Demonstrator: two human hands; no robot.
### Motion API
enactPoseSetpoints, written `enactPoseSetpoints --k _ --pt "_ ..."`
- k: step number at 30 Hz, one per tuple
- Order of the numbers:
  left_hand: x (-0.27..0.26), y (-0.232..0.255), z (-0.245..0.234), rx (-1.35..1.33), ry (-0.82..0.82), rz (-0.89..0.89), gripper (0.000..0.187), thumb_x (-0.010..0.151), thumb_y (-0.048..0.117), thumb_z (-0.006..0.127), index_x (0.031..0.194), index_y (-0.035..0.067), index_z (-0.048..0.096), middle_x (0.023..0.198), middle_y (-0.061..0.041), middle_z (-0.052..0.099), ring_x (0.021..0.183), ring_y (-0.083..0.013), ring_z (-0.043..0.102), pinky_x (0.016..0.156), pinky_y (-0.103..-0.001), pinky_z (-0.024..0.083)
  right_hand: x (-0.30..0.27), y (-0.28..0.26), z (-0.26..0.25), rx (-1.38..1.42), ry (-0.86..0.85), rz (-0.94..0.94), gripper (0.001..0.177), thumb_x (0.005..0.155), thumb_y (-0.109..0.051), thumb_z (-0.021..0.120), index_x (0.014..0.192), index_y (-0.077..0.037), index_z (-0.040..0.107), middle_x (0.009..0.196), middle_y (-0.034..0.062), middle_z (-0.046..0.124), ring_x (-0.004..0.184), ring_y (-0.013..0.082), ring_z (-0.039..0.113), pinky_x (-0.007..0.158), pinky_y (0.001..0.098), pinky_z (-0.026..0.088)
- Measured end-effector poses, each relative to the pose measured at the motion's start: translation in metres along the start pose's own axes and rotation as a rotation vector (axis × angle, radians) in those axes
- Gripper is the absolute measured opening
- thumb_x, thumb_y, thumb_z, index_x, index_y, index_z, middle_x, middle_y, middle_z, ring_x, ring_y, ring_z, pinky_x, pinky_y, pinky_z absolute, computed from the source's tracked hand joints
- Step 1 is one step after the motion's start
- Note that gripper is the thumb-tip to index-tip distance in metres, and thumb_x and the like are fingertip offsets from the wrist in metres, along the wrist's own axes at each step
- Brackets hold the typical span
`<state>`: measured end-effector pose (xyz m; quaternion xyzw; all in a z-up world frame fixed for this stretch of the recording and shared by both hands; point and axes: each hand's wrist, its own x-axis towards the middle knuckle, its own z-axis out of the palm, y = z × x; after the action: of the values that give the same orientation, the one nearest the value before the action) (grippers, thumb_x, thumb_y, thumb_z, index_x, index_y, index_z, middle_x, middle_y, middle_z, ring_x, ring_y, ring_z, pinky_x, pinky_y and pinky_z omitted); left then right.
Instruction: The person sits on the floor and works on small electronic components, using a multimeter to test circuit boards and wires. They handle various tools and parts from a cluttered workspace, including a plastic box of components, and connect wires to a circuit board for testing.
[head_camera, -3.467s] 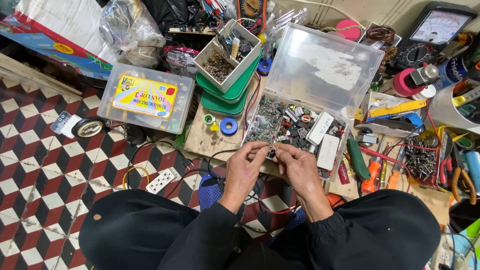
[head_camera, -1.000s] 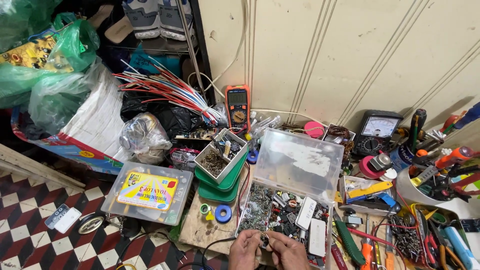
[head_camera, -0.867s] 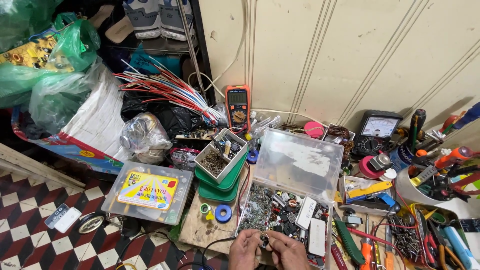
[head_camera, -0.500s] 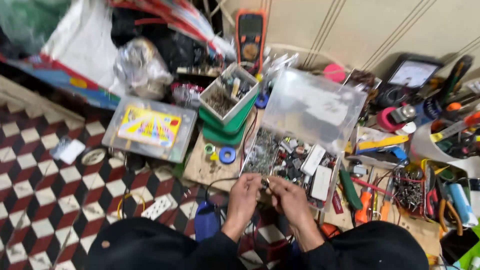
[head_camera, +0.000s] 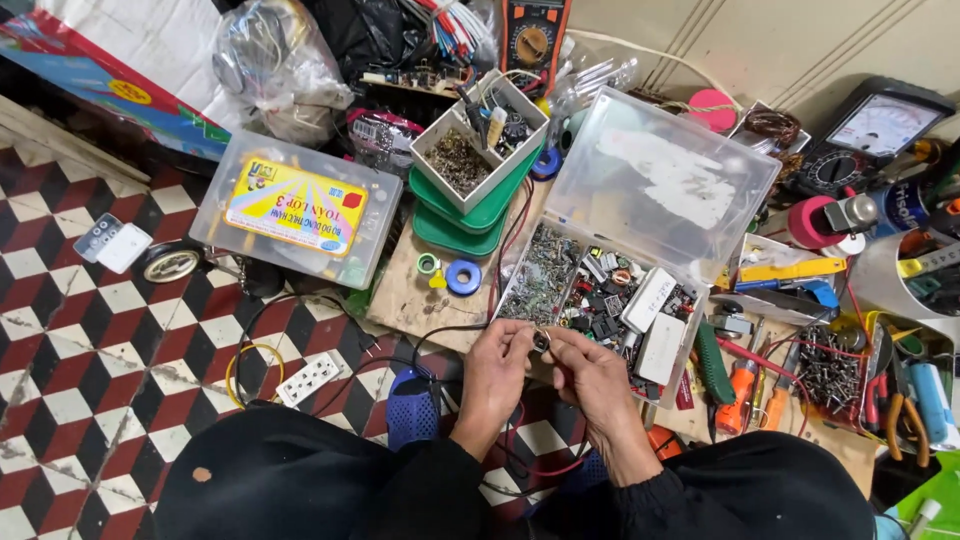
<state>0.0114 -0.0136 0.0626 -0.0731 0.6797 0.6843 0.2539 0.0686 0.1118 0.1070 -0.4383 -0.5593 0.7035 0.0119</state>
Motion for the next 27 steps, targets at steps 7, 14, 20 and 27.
enactPoseSetpoints --k 7,14,20,27 --pt "0.004 0.029 0.002 0.202 0.012 0.016 0.025 0.105 0.024 0.07 0.116 0.007 0.083 0.085 -0.007 0.08 0.069 -0.0151 0.073 0.066 -0.032 0.063 0.004 -0.013 0.002 -0.025 0.01 -0.044 0.034 0.1 -0.011 0.069 0.13 -0.002 0.084 0.074 0.0186 0.072 0.045 0.0127 0.053 0.036 0.022 0.038" --pt "0.025 0.036 0.008 0.564 0.069 0.203 0.021 0.107 0.031 0.064 0.111 0.016 0.079 0.101 -0.012 0.081 0.097 -0.0403 0.08 0.084 -0.053 0.064 0.008 -0.024 -0.012 -0.208 0.031 -0.064 0.029 0.103 -0.011 0.071 0.124 0.004 0.085 0.064 0.0235 0.07 0.042 0.0216 0.055 0.034 0.0313 0.042" --pt "0.033 0.04 0.022 0.888 0.103 0.378 0.022 0.106 0.026 0.068 0.107 0.008 0.081 0.106 -0.009 0.073 0.078 -0.0323 0.074 0.073 -0.049 0.06 0.005 -0.04 -0.02 -0.051 0.052 0.061 0.032 0.104 -0.008 0.073 0.132 0.006 0.08 0.079 0.0132 0.068 0.061 0.0175 0.055 0.053 0.0282 0.042" --pt "0.06 0.049 0.042 1.092 -0.066 0.383 0.05 0.097 0.015 0.074 0.147 0.02 0.072 0.115 -0.01 0.082 0.08 -0.0316 0.079 0.075 -0.049 0.065 -0.007 -0.068 -0.016 0.075 0.083 0.166 0.048 0.106 -0.015 0.068 0.152 -0.002 0.073 0.088 0.014 0.074 0.051 0.0151 0.053 0.038 0.0271 0.038"
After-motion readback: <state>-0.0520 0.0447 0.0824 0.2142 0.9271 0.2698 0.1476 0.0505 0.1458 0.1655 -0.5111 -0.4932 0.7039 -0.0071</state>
